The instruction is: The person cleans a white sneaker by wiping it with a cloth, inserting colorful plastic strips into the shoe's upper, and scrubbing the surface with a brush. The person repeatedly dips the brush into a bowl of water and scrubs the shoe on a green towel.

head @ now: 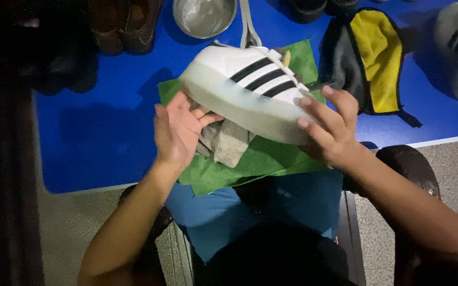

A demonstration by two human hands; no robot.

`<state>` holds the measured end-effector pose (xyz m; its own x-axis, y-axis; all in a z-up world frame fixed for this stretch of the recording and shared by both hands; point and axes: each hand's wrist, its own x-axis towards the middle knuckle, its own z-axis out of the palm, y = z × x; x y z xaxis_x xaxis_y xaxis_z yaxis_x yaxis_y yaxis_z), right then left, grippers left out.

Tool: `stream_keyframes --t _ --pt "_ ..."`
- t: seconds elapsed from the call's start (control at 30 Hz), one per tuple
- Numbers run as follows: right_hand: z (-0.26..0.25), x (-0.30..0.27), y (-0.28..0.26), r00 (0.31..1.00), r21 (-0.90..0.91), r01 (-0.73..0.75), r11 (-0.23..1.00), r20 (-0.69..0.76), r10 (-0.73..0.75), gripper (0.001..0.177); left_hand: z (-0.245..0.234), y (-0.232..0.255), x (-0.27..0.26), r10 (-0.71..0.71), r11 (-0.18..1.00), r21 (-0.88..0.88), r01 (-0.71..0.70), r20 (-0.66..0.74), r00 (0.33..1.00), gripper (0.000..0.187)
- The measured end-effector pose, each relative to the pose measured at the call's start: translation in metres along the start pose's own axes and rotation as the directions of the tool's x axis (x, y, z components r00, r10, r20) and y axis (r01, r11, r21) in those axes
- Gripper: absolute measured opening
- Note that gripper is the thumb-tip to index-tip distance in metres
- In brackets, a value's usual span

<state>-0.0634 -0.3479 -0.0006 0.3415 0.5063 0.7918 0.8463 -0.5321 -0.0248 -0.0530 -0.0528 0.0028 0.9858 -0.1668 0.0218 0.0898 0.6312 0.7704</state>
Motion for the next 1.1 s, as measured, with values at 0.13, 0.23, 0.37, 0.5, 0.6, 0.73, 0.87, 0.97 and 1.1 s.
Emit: stream_keyframes --t 0.13,0.23,0.37,0.5,0.6,0.73,0.87,0.97,1.1 --pt "0.009 -0.014 0.016 0.999 -0.075 0.022 0.997 -0.045 -0.026 0.023 0.011 0.000 0.000 -0.161 0.975 -0.176 0.133 -0.159 0.974 0.097" --pt "0.015 -0.023 0.024 0.994 -0.144 0.048 0.988 -0.087 -0.061 0.041 -0.002 -0.016 -0.001 -0.151 0.972 -0.203 0.122 -0.133 0.980 0.086" --pt "0.025 -0.029 0.031 0.995 -0.068 -0.074 0.995 -0.073 0.069 0.038 -0.008 -0.032 -0.002 -0.075 0.994 -0.088 0.058 -0.213 0.974 0.039" --pt "0.031 -0.033 0.033 0.870 0.129 -0.493 0.861 0.082 0.486 0.058 -0.009 -0.034 -0.004 -0.046 0.998 -0.060 0.034 -0.224 0.974 0.042" --pt "0.027 -0.035 0.037 0.918 0.033 -0.394 0.919 0.060 0.392 0.055 -0.010 -0.039 -0.008 -0.017 0.999 -0.040 0.011 -0.163 0.986 0.049" --pt "0.028 -0.033 0.047 0.850 0.129 -0.525 0.841 0.115 0.513 0.062 -0.010 -0.043 -0.010 0.056 0.998 0.053 -0.045 -0.243 0.968 0.058" --pt "0.023 -0.024 0.040 0.894 0.090 -0.432 0.897 0.172 0.413 0.043 0.009 -0.024 -0.009 0.164 0.956 0.274 -0.100 -0.222 0.961 0.072" --pt "0.037 -0.036 0.042 0.931 0.132 -0.346 0.929 0.169 0.323 0.046 0.021 -0.007 -0.007 0.144 0.934 0.349 -0.083 -0.155 0.977 0.099" --pt "0.046 -0.026 0.035 0.875 0.186 -0.468 0.864 0.235 0.423 0.087 0.019 0.002 -0.009 0.288 0.724 0.661 -0.199 -0.027 0.957 0.092"
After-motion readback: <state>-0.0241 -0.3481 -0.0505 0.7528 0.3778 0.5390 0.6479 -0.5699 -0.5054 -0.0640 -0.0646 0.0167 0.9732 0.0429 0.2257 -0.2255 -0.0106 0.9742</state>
